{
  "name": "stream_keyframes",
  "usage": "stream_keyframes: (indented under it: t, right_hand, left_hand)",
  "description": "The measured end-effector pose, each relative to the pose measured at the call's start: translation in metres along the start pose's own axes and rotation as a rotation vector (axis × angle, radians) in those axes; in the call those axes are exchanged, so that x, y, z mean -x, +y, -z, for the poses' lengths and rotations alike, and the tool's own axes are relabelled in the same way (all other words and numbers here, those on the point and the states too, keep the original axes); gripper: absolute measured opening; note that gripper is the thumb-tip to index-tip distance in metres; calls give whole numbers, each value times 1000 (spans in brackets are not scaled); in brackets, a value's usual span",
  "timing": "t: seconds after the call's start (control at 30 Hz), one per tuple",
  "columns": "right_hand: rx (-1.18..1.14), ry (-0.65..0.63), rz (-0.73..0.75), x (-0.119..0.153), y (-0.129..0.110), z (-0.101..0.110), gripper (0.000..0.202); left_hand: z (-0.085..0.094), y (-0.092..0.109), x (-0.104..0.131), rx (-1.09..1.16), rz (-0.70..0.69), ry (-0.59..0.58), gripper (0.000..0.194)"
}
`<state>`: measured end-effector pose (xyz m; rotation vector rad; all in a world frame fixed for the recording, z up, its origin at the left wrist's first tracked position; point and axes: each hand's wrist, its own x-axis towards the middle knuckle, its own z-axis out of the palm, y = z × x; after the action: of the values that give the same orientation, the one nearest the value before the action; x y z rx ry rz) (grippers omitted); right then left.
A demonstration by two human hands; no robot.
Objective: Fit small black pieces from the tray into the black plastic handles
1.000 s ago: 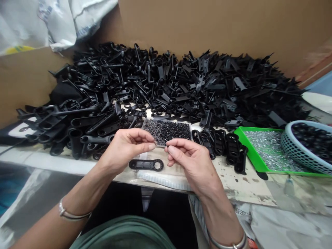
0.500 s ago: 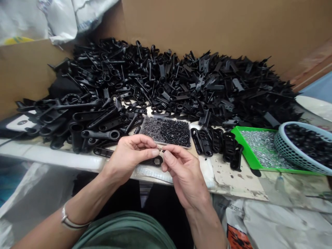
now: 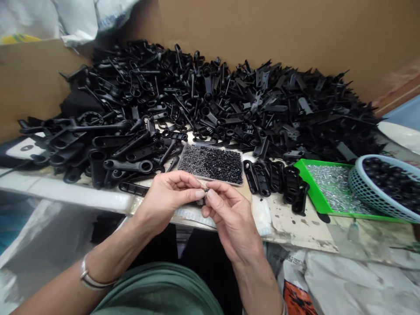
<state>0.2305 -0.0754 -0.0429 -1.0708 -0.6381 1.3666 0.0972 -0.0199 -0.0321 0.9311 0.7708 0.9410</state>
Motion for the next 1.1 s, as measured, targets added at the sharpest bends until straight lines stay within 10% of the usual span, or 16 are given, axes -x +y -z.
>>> stream_keyframes:
  t: [0.4, 1.1]
  right_hand:
    - [756, 326, 342, 13, 1, -10, 12]
    - [1031, 279, 503, 12, -3, -7, 6]
  left_hand:
    - [-1, -3, 7, -491, -247, 106, 11]
    - [17, 0, 6, -881, -512, -92, 11]
